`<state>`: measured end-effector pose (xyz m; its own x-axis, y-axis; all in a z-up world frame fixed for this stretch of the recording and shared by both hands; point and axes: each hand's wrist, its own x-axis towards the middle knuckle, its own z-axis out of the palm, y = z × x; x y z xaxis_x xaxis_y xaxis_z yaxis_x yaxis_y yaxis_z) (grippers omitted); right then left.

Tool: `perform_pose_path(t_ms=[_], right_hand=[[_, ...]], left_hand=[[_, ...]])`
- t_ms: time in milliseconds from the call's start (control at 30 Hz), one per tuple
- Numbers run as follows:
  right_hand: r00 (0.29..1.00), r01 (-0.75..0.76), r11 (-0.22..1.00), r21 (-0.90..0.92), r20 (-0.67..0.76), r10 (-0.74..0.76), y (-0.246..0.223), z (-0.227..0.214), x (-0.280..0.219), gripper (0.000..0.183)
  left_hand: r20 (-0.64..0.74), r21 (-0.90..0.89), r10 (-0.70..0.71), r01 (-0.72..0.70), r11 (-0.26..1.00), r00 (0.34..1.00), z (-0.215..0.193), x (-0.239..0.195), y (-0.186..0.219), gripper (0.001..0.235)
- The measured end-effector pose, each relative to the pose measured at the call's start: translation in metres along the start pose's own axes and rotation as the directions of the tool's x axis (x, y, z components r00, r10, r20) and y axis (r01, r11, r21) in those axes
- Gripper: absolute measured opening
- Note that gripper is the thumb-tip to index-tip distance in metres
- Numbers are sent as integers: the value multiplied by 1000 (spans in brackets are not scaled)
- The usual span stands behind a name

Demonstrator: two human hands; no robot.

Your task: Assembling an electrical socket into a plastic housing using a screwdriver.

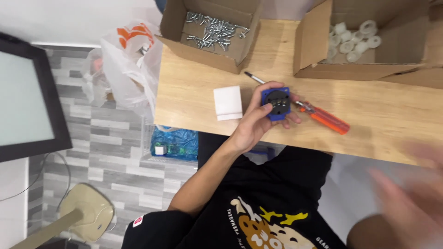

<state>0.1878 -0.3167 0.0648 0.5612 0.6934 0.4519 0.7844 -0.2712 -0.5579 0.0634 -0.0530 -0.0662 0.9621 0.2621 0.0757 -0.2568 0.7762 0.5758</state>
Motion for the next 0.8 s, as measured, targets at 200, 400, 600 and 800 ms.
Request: perform_pose_path(t_ms=[200, 400, 600, 800], right_hand=[[993, 121, 953, -279, 29, -117, 22, 93, 8, 30], [993, 118, 941, -316, 17, -119, 35, 99, -5, 20], [992, -39, 999, -16, -118, 37, 23, 78, -53, 19], [914, -334, 938, 94, -211, 346, 16, 85, -128, 23]], left_hand=[[-48, -20, -32, 31, 999, 998, 10, 1, 8, 43], [-100, 21, -3, 5, 1000, 995, 12, 4, 7, 40], [-149, 64, 70, -61, 996, 986, 5, 4, 0, 39], [-227, 110, 110, -87, 990, 968, 5, 7, -5, 37]])
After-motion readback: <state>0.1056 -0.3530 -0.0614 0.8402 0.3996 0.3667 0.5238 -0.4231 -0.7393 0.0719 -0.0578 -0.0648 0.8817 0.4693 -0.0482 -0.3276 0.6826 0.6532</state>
